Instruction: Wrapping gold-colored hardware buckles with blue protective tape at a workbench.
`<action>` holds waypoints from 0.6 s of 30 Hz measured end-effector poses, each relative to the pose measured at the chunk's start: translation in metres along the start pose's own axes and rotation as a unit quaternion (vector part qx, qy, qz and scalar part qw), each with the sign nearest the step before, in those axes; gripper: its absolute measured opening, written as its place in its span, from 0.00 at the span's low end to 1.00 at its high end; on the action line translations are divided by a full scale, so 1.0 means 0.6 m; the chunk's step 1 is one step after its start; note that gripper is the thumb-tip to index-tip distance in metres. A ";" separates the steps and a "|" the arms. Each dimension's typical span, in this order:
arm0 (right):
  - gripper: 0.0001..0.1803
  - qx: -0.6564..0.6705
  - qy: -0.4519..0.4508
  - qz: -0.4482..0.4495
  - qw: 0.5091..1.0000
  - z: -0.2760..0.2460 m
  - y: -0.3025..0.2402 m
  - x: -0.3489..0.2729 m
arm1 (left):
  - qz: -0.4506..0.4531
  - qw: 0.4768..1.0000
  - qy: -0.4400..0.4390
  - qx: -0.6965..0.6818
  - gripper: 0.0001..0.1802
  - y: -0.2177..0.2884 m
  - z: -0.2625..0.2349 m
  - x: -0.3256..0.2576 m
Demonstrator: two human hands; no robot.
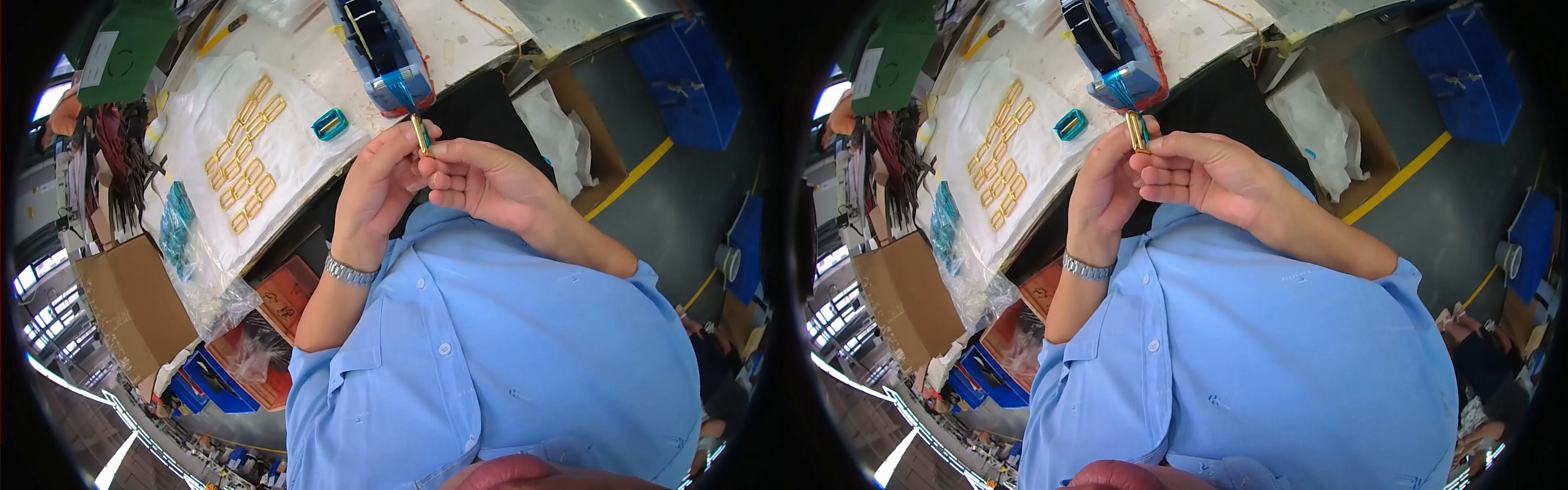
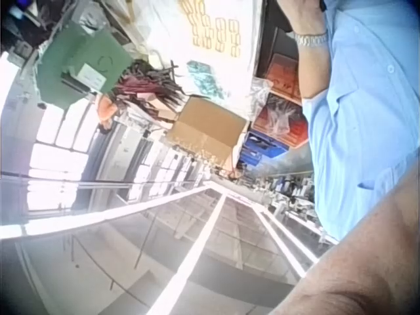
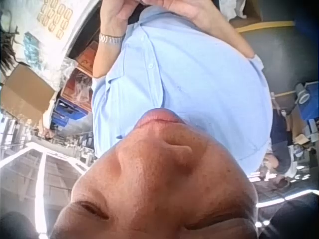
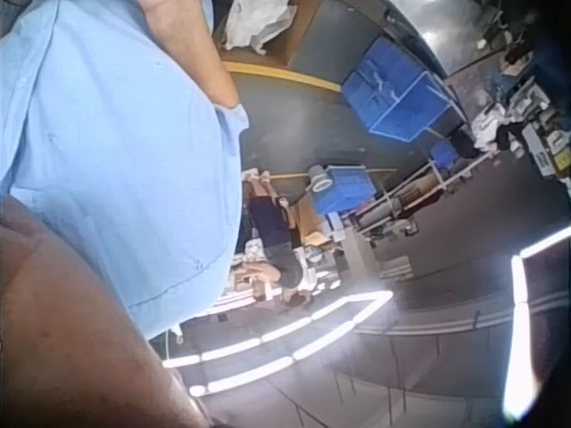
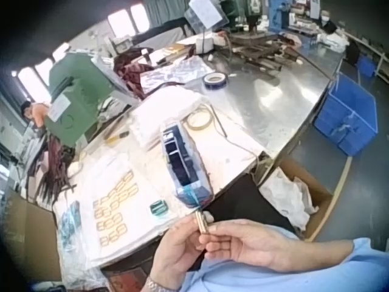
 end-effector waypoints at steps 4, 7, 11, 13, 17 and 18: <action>0.10 0.016 0.005 0.006 1.000 -0.004 0.001 0.000 | -0.003 1.000 0.006 -0.005 0.14 -0.002 -0.002 0.004; 0.10 0.023 0.011 0.012 1.000 -0.003 0.002 -0.002 | 0.002 1.000 -0.003 -0.014 0.14 0.000 -0.002 0.007; 0.10 0.029 0.005 0.024 0.999 0.003 -0.001 -0.002 | 0.011 1.000 -0.022 -0.008 0.12 -0.001 -0.002 0.006; 0.12 -0.088 -0.033 0.020 0.995 0.015 -0.014 -0.008 | 0.011 1.000 -0.025 -0.004 0.12 0.001 -0.001 0.003; 0.15 -0.375 -0.028 -0.049 0.925 -0.014 -0.070 -0.004 | -0.026 0.987 -0.102 -0.125 0.11 -0.003 0.027 -0.007; 0.15 -0.374 -0.028 -0.050 0.926 -0.019 -0.068 0.003 | -0.045 0.980 -0.111 -0.162 0.11 -0.007 0.031 -0.009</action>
Point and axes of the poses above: each hand's wrist, its own x-axis towards the middle knuckle, its own z-axis out of the palm, y = z × x, the point moved 9 cm from there along x, towards the middle knuckle, and after that the axes turned 1 degree about -z, right-handed, at the moved point
